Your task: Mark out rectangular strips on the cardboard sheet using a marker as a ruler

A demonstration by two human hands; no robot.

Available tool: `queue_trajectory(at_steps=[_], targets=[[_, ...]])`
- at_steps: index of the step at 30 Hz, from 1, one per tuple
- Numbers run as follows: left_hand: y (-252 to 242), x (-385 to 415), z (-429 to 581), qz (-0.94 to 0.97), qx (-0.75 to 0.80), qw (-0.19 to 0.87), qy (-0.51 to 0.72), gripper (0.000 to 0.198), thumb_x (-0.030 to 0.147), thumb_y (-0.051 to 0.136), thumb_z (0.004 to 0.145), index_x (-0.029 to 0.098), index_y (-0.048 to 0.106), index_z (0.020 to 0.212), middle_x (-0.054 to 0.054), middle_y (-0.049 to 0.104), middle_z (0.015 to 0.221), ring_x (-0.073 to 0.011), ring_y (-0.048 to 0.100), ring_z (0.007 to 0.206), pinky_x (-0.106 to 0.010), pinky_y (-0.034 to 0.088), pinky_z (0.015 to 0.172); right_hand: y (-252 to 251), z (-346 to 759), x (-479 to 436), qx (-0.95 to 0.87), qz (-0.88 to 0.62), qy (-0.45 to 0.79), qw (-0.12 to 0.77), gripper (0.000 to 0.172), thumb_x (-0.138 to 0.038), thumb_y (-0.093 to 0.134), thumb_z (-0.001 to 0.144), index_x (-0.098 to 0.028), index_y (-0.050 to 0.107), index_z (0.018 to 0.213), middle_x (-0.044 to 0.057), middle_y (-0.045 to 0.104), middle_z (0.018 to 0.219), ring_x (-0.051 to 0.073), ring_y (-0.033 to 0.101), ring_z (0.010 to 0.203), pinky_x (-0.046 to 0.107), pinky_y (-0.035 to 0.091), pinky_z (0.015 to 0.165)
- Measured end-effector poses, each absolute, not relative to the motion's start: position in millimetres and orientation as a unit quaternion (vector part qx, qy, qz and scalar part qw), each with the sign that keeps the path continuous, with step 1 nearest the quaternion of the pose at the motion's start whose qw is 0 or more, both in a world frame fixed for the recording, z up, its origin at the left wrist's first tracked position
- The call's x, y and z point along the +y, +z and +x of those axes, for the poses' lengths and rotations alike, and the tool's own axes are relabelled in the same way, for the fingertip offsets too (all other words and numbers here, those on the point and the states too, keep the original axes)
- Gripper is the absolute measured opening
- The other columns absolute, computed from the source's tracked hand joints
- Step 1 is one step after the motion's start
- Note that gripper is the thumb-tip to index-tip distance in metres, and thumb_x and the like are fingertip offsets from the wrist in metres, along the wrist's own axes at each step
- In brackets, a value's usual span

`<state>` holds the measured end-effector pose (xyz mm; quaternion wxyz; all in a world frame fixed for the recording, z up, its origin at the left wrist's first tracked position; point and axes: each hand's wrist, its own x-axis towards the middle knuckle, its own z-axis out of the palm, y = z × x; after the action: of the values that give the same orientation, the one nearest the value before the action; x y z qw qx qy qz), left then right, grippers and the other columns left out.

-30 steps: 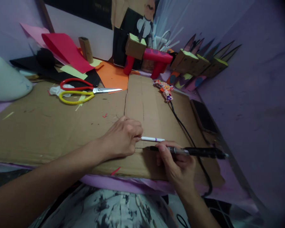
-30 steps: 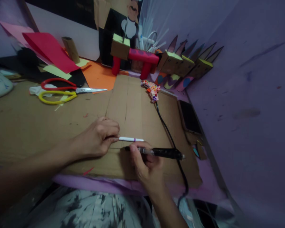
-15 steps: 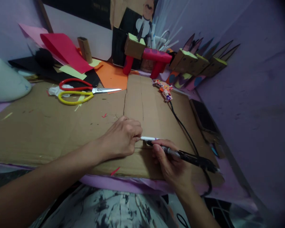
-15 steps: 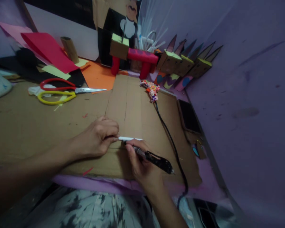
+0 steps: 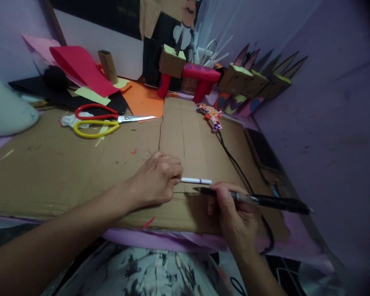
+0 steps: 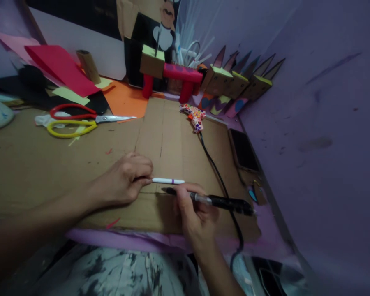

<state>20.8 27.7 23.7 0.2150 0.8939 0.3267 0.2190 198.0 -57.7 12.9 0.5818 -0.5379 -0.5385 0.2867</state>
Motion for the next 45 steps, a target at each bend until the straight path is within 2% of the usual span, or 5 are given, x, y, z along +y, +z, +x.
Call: queue_trajectory(at_steps=[4, 8, 13, 27, 45], targets=[[23.9, 27.8, 20.1, 0.892, 0.324, 0.224, 0.223, 0.018, 0.008, 0.050, 0.077, 0.015, 0.053, 0.060, 0.000, 0.054, 0.065, -0.0134, 0.051, 0.068, -0.032, 0.036, 0.072, 11.8, 208.1, -51.7, -0.510, -0.566, 0.215, 0.611, 0.013, -0.027, 0.054, 0.090, -0.022, 0.062, 0.099, -0.004, 0.059, 0.058, 0.011, 0.056, 0.048, 0.024, 0.046, 0.048], [24.1, 27.8, 19.3, 0.889, 0.326, 0.231, 0.222, 0.018, 0.009, 0.050, 0.079, 0.014, 0.057, 0.064, -0.001, 0.057, 0.068, -0.0149, 0.053, 0.071, -0.034, 0.036, 0.074, 12.7, 224.9, -42.6, -0.574, -0.610, 0.111, 0.535, 0.010, -0.022, 0.064, 0.081, -0.023, 0.065, 0.091, 0.001, 0.069, 0.079, 0.017, 0.067, 0.070, 0.029, 0.053, 0.066], [24.8, 27.5, 19.2, 0.892, 0.319, 0.228, 0.226, 0.018, 0.009, 0.050, 0.081, 0.014, 0.060, 0.067, -0.002, 0.059, 0.069, -0.0157, 0.054, 0.072, -0.035, 0.037, 0.074, 10.7, 233.6, -38.7, -0.621, -0.583, 0.185, 0.489, 0.016, -0.016, 0.064, 0.080, -0.024, 0.061, 0.094, 0.001, 0.070, 0.088, 0.016, 0.068, 0.078, 0.028, 0.054, 0.069], [13.7, 32.1, 14.9, 0.903, 0.284, 0.177, 0.270, 0.018, 0.011, 0.050, 0.086, 0.015, 0.060, 0.072, -0.004, 0.063, 0.075, -0.0164, 0.058, 0.074, -0.034, 0.040, 0.070, 8.5, 237.2, -30.9, -0.571, -0.570, 0.303, 0.508, 0.017, -0.018, 0.064, 0.076, -0.022, 0.057, 0.091, 0.000, 0.068, 0.076, 0.016, 0.065, 0.069, 0.028, 0.051, 0.065], [25.1, 29.0, 14.3, 0.903, 0.312, 0.178, 0.237, 0.013, 0.015, 0.053, 0.086, 0.016, 0.063, 0.079, -0.003, 0.063, 0.078, -0.0154, 0.055, 0.076, -0.030, 0.040, 0.071, 13.7, 231.5, -32.5, -0.607, -0.587, 0.264, 0.466, 0.012, -0.015, 0.062, 0.077, -0.022, 0.056, 0.085, -0.003, 0.062, 0.071, 0.013, 0.059, 0.062, 0.023, 0.045, 0.057]])
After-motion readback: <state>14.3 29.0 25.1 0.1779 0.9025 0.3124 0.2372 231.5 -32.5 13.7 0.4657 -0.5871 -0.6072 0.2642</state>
